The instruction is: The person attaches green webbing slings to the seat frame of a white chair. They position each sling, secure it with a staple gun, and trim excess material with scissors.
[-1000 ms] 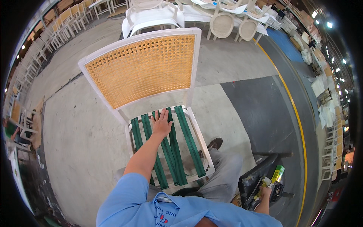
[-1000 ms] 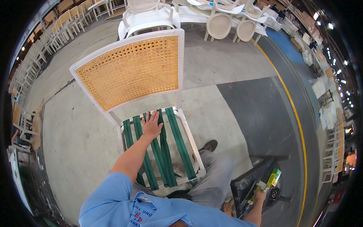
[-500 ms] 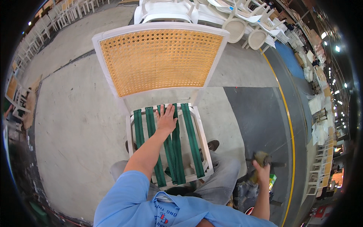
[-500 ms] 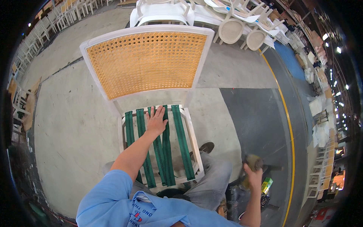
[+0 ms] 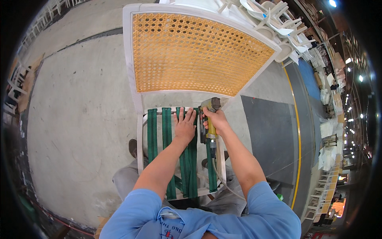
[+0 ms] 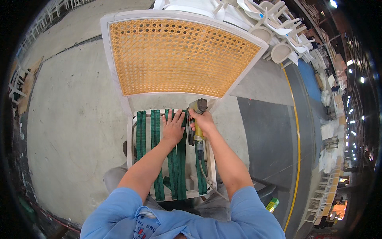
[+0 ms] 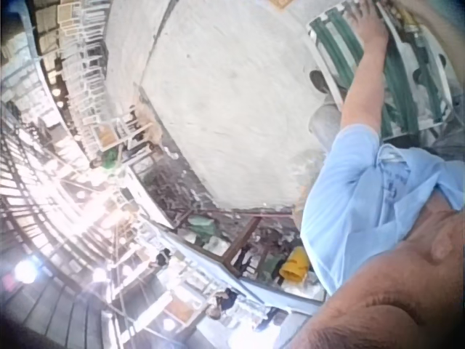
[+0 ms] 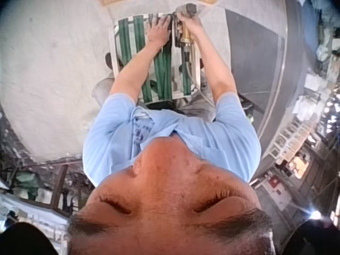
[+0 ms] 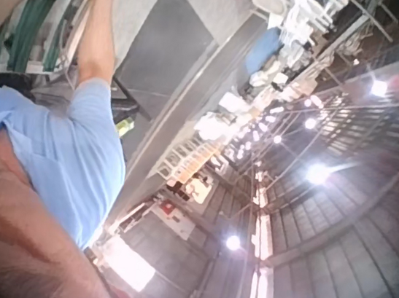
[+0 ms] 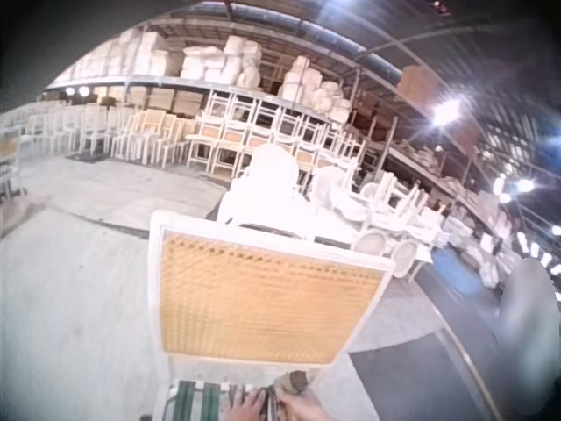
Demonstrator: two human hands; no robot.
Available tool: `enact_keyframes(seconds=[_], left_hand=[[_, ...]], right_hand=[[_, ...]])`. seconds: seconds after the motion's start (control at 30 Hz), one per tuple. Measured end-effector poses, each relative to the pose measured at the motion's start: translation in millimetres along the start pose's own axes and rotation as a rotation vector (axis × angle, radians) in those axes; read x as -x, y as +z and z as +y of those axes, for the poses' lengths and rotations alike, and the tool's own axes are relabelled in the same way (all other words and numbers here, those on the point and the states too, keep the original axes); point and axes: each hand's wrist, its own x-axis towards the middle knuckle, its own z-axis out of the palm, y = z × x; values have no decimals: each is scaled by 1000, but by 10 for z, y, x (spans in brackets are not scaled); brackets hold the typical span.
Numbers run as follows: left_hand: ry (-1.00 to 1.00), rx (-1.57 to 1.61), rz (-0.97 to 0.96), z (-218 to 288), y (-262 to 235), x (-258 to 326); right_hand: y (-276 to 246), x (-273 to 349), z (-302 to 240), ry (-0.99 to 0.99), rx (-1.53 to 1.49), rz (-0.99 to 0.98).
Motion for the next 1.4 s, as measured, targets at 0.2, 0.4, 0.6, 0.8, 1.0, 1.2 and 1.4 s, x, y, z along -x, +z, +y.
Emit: enact_keyframes(seconds=[0.2,0.4,0.6,0.8,1.0,1.2,1.4], left_hand=[[-3,38,46,-63,28,13],[10,202,158,-90,96,25],[-36,309,283,-167,178,14],[-22,299,265,-153,203,11],[-29,235,280,-204,243,3],[-25,249,279,-171,257,5],[-13,223,287,-216,271,9]], right_hand=[[162,-148,51,-30,97,17],[156,-158,113,-72,101,6],[199,-82,77,-57,40,12],[242,-102,118,-46,68,14],[311,-106,131,-81,86,5],[316,-110,142,-44,133,13],[350,-88,151,-67,173,-24]])
